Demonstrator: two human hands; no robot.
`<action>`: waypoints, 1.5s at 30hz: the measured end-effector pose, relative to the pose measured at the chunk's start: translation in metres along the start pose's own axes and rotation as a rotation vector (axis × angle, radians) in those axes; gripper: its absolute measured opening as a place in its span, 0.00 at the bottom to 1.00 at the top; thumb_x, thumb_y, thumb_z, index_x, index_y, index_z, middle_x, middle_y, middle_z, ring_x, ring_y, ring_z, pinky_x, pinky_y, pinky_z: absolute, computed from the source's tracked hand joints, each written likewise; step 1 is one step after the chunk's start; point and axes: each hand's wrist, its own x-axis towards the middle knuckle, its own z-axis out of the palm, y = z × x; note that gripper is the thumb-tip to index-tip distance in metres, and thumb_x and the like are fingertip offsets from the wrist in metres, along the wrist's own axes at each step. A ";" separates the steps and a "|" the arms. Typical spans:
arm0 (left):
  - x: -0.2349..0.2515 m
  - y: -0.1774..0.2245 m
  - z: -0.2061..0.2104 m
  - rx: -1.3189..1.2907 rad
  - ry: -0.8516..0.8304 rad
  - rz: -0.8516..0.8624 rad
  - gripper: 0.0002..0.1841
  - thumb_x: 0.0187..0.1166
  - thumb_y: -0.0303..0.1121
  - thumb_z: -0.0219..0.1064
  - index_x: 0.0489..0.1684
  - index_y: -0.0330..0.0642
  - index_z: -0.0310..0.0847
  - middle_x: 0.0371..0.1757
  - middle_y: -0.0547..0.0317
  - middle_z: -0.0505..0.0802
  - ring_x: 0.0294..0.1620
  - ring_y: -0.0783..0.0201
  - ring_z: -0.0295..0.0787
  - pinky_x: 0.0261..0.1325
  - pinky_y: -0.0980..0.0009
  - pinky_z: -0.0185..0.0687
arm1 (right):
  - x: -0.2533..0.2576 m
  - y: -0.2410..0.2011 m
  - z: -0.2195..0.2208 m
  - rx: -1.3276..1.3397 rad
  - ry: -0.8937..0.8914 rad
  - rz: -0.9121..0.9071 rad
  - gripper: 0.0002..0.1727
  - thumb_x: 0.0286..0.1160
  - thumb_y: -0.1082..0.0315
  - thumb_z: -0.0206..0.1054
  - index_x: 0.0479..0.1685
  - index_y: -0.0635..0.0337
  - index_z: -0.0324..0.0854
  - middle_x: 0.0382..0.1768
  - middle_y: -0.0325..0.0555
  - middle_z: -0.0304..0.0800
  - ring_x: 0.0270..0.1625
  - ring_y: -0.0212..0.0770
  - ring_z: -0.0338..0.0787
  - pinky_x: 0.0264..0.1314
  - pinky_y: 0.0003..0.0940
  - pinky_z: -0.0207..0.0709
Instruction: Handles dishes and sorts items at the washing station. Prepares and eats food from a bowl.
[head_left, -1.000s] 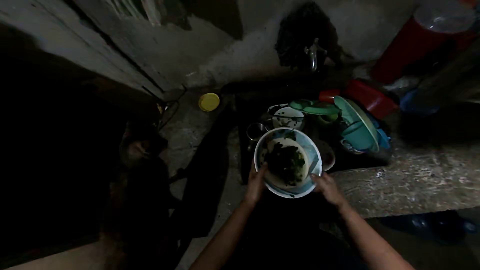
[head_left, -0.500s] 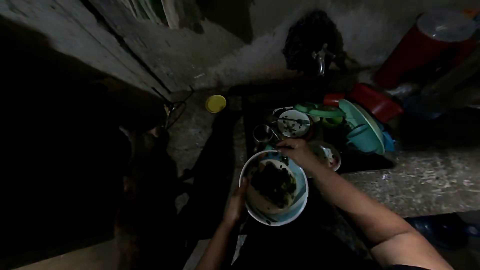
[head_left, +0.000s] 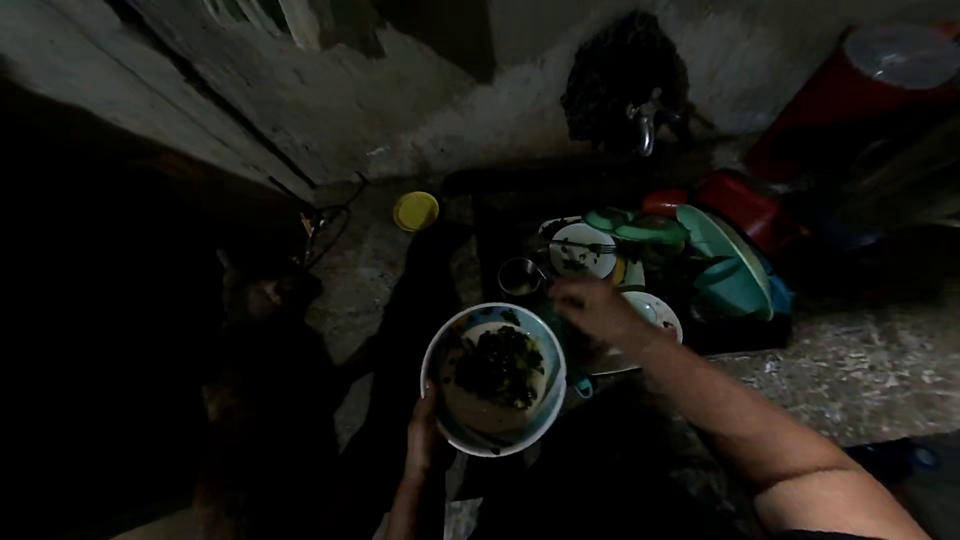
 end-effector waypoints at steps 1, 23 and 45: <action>0.000 0.000 -0.004 -0.011 0.032 0.012 0.22 0.96 0.39 0.36 0.72 0.36 0.71 0.50 0.59 0.94 0.50 0.70 0.94 0.54 0.68 0.93 | 0.023 0.021 -0.010 -0.016 0.052 0.076 0.11 0.82 0.73 0.65 0.55 0.70 0.87 0.60 0.62 0.89 0.64 0.56 0.89 0.72 0.55 0.79; 0.000 -0.003 -0.051 0.005 0.241 0.074 0.22 0.96 0.43 0.39 0.75 0.41 0.69 0.57 0.63 0.91 0.57 0.74 0.89 0.60 0.70 0.89 | 0.139 0.141 0.012 -0.484 -0.045 0.481 0.21 0.77 0.72 0.69 0.66 0.74 0.79 0.70 0.71 0.79 0.74 0.68 0.79 0.75 0.63 0.73; -0.007 -0.001 -0.052 0.318 0.295 0.095 0.21 0.94 0.33 0.41 0.74 0.30 0.67 0.57 0.59 0.86 0.55 0.82 0.82 0.61 0.81 0.80 | 0.122 0.095 0.008 -0.127 -0.061 0.409 0.18 0.83 0.66 0.66 0.65 0.69 0.80 0.61 0.69 0.85 0.64 0.65 0.86 0.68 0.65 0.76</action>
